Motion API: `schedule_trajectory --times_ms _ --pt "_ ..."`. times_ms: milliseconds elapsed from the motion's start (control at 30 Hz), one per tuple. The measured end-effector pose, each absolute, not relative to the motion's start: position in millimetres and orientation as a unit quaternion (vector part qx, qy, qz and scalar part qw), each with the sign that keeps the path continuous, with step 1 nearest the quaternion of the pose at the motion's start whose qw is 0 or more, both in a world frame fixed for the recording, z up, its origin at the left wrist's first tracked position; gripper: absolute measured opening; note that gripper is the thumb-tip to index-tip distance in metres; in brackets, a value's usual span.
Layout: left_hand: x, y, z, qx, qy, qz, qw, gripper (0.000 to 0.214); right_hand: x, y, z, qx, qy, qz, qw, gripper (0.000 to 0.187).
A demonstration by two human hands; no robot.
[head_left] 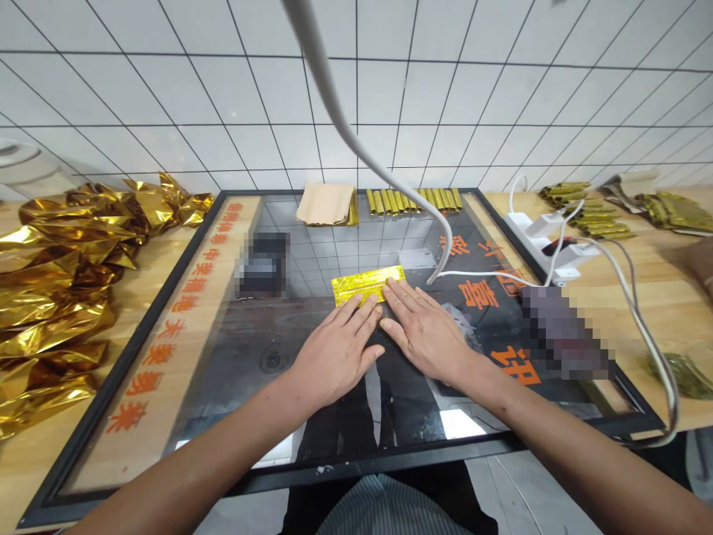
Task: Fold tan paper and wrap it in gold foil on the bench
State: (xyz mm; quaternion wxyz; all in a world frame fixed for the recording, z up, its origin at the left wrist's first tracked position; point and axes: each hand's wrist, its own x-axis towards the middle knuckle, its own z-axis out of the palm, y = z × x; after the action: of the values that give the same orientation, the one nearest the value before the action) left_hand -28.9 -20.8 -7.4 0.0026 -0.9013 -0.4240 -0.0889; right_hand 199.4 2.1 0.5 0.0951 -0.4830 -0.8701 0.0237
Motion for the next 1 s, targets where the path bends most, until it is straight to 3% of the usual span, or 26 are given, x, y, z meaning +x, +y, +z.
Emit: schedule_trajectory --times_ms 733,1000 --pt "-48.6 -46.1 13.2 -0.873 -0.484 -0.058 0.015 0.065 200.7 1.0 -2.6 -0.502 -0.860 -0.010 0.096 0.068" --pt "-12.2 -2.0 9.3 -0.892 -0.450 -0.047 0.000 0.085 202.5 2.0 -5.1 -0.500 -0.861 -0.016 0.090 0.066"
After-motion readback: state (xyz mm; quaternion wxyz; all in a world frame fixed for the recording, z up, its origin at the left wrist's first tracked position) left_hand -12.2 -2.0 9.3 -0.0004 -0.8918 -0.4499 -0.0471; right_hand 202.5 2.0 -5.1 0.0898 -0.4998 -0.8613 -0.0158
